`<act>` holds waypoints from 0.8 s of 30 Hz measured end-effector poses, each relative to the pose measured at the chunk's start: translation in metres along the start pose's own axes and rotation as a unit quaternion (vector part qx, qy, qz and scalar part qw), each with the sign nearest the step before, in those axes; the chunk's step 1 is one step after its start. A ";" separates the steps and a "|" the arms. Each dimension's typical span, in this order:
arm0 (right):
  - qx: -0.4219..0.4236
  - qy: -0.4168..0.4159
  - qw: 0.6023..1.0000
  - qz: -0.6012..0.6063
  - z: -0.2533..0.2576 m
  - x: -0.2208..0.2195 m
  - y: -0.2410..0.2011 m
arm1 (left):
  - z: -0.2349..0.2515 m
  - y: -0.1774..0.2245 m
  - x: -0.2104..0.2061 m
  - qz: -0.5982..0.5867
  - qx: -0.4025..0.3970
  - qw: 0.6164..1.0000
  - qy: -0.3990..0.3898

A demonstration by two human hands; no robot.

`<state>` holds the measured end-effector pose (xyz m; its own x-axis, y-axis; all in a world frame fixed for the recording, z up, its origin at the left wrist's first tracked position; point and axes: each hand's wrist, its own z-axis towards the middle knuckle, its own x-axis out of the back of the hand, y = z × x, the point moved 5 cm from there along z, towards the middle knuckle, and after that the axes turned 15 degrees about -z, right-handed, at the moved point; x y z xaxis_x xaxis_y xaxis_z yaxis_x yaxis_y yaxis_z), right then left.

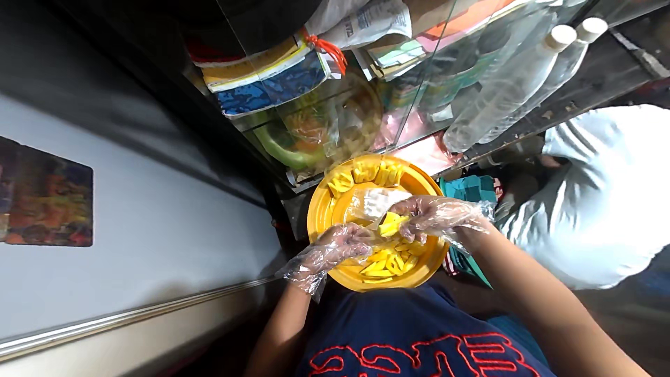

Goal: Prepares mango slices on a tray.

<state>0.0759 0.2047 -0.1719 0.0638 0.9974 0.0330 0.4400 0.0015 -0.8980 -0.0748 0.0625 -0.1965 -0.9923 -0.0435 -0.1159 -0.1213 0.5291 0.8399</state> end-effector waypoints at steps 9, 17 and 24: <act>-0.059 0.004 0.967 -0.248 0.007 -0.007 -0.021 | 0.005 -0.005 -0.008 -0.064 0.006 0.997 -0.033; -0.031 0.003 0.967 -0.254 0.002 -0.005 -0.026 | -0.010 0.018 -0.027 -0.146 0.011 0.989 0.018; -0.048 0.019 0.964 -0.261 0.003 -0.005 -0.028 | 0.019 -0.020 -0.014 -0.127 -0.004 0.989 -0.074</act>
<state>0.0602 0.2001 -0.1485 -0.1560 0.8592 0.4872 0.5022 0.4938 -0.7099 -0.0583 0.0687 -0.2224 -0.9156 -0.0494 -0.3990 -0.3665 0.5109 0.7776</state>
